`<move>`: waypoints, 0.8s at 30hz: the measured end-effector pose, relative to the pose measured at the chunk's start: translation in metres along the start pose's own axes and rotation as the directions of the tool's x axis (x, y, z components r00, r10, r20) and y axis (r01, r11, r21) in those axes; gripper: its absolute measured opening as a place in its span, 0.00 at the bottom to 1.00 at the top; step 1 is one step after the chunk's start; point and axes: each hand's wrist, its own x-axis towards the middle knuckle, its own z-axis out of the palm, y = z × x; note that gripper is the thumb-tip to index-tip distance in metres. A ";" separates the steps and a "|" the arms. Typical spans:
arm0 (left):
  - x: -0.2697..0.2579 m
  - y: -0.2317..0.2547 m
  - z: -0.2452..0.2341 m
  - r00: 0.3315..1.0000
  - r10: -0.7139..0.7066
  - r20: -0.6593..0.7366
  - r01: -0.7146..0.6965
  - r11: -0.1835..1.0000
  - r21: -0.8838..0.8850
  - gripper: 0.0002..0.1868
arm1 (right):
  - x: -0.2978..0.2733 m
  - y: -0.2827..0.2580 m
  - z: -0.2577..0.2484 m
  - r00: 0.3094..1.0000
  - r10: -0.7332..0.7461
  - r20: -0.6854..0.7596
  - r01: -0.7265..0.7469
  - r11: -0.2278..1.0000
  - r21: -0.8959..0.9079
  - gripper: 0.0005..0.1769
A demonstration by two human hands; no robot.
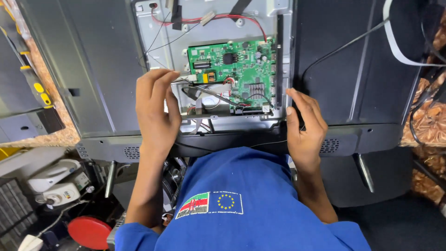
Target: The person works on the internal components of a disassembled television, specifically focusing on the green circuit board. They use their hands to arrange wires and apply pieces of clear adhesive tape to secure connections on the board.
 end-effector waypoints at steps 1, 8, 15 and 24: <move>-0.006 -0.002 0.000 0.998 -0.067 -0.021 0.067 0.998 0.004 0.21 | 0.004 -0.002 0.001 1.000 0.009 0.009 -0.009 1.000 -0.002 0.16; -0.022 -0.016 0.011 0.962 -0.259 -0.091 0.256 0.966 -0.039 0.21 | 0.026 -0.005 0.012 0.997 0.045 0.062 -0.043 0.999 -0.030 0.20; -0.008 -0.028 0.023 0.954 -0.277 -0.114 0.270 0.960 -0.080 0.20 | 0.030 -0.002 0.020 0.993 0.080 0.083 -0.076 0.996 -0.041 0.25; 0.005 -0.030 0.026 0.955 -0.293 -0.055 0.283 0.949 -0.141 0.20 | 0.028 0.008 0.022 0.986 0.067 0.153 -0.052 0.994 -0.099 0.25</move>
